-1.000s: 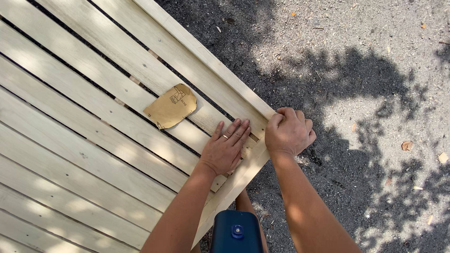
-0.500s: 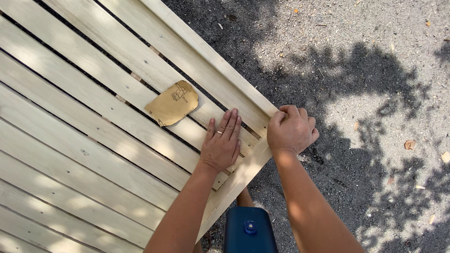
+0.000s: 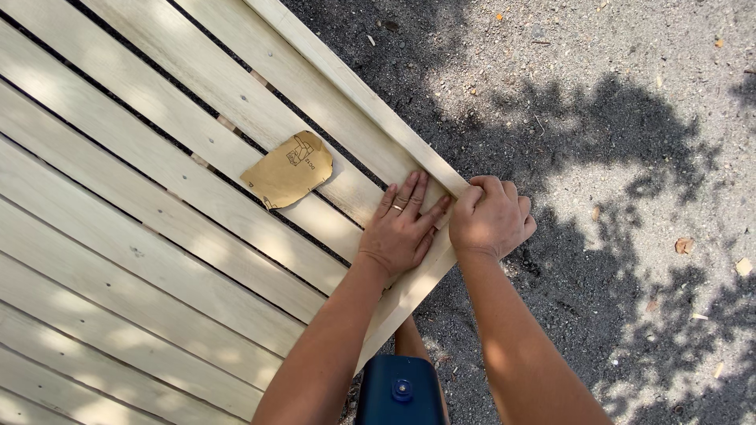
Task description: The person sands a slatted wooden bench outdoors, rubbing sandpaper by hand along the legs, corner blocks, side rails and seat slats. They steady the frame with one hand while sanding different surfaces, working around the legs and along the edges of the seat boards.
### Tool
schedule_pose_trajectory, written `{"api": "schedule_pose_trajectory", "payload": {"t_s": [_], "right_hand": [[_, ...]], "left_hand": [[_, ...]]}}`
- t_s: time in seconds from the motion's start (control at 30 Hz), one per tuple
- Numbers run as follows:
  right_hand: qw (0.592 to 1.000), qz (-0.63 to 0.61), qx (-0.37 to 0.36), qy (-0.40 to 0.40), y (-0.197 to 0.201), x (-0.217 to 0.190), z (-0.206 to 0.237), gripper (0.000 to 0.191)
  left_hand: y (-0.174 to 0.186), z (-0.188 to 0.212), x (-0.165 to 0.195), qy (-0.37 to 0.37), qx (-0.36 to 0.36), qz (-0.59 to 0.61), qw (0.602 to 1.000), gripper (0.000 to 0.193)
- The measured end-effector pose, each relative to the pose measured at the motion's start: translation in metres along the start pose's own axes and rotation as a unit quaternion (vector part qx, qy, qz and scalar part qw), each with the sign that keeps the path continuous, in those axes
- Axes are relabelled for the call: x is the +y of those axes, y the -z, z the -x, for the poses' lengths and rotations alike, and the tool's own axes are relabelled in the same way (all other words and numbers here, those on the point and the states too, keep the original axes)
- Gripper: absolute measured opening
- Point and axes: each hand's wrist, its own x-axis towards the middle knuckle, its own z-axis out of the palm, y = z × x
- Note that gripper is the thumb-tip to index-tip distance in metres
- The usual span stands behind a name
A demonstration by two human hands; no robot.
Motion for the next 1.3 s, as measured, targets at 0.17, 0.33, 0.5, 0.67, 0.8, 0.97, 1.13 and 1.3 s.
{"api": "schedule_pose_trajectory", "payload": {"t_s": [0.17,0.33,0.5,0.67,0.8,0.97,1.13,1.3], "right_hand": [[1.0,0.011,-0.017,-0.008,0.0,0.002,-0.001,0.021],[0.999,0.013,-0.028,-0.016,0.002,0.0,-0.001,0.021],[1.0,0.008,-0.02,-0.011,0.001,-0.002,-0.001,0.019],[1.0,0.013,-0.012,-0.011,-0.004,0.002,-0.002,0.02],[1.0,0.001,0.013,0.008,-0.005,0.005,0.0,0.021],[0.999,-0.042,0.027,0.017,-0.005,0.005,0.002,0.023],[0.999,-0.037,0.016,0.014,-0.004,0.002,0.001,0.024],[0.999,-0.029,0.008,0.016,-0.004,0.002,-0.001,0.025]], "left_hand": [[0.018,0.017,-0.022,-0.163,-0.102,-0.032,0.981,0.053],[0.063,0.034,-0.039,0.109,0.01,-0.003,0.994,0.032],[0.08,0.024,-0.07,0.22,0.09,-0.18,0.954,0.069],[0.055,-0.01,-0.086,0.236,0.102,-0.118,0.959,0.042],[0.013,-0.025,-0.021,0.11,0.024,-0.04,0.993,0.048],[0.009,0.002,0.004,-0.062,-0.14,0.05,0.987,0.059],[0.048,-0.022,-0.081,0.015,-0.097,-0.11,0.989,0.048],[0.03,-0.022,-0.038,0.142,0.009,-0.059,0.988,0.047]]}}
